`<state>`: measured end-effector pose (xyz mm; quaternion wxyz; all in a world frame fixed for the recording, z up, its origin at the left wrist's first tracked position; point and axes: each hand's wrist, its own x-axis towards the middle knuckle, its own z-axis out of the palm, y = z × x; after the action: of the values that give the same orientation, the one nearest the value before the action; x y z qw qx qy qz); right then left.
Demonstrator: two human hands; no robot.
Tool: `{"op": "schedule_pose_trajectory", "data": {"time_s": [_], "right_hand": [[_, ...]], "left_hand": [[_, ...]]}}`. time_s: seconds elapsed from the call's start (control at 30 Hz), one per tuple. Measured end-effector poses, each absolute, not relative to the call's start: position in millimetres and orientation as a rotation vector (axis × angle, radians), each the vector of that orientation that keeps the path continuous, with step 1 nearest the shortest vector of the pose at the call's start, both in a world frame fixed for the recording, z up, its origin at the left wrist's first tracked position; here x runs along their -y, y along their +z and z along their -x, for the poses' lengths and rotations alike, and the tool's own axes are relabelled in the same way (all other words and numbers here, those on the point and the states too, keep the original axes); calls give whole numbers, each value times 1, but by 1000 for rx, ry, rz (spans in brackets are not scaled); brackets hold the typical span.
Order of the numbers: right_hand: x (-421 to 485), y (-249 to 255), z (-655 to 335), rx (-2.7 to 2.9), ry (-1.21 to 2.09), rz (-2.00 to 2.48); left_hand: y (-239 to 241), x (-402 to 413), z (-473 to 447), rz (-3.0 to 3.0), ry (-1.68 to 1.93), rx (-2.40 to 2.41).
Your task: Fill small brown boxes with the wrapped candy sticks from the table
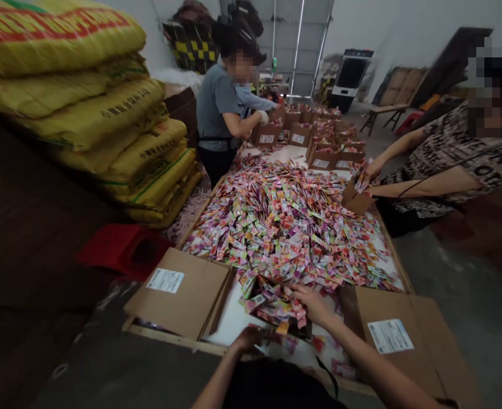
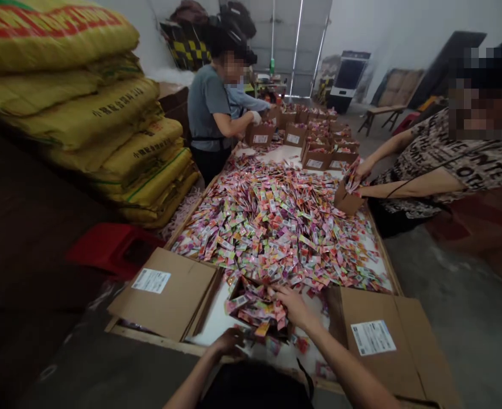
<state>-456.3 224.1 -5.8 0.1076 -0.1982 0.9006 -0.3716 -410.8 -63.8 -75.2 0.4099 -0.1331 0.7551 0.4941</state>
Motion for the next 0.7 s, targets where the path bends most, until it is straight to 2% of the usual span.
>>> {"op": "schedule_pose_trajectory", "data": {"time_s": [0.17, 0.3, 0.43, 0.6, 0.7], "right_hand": [[-204, -14, 419, -2895, -819, 646], [-169, -1, 410, -2829, -670, 499], [-125, -1, 426, -2719, -454, 250], [-118, 4, 447, -2580, -587, 245], [-163, 15, 439, -2546, -930, 229]], "left_hand": [[-43, 106, 453, 415, 1137, -2339], [-22, 86, 481, 164, 1078, -2446], [-11, 63, 471, 19, 885, -2464], [8, 60, 452, -45, 648, -2546], [16, 57, 458, -55, 544, -2561]]}}
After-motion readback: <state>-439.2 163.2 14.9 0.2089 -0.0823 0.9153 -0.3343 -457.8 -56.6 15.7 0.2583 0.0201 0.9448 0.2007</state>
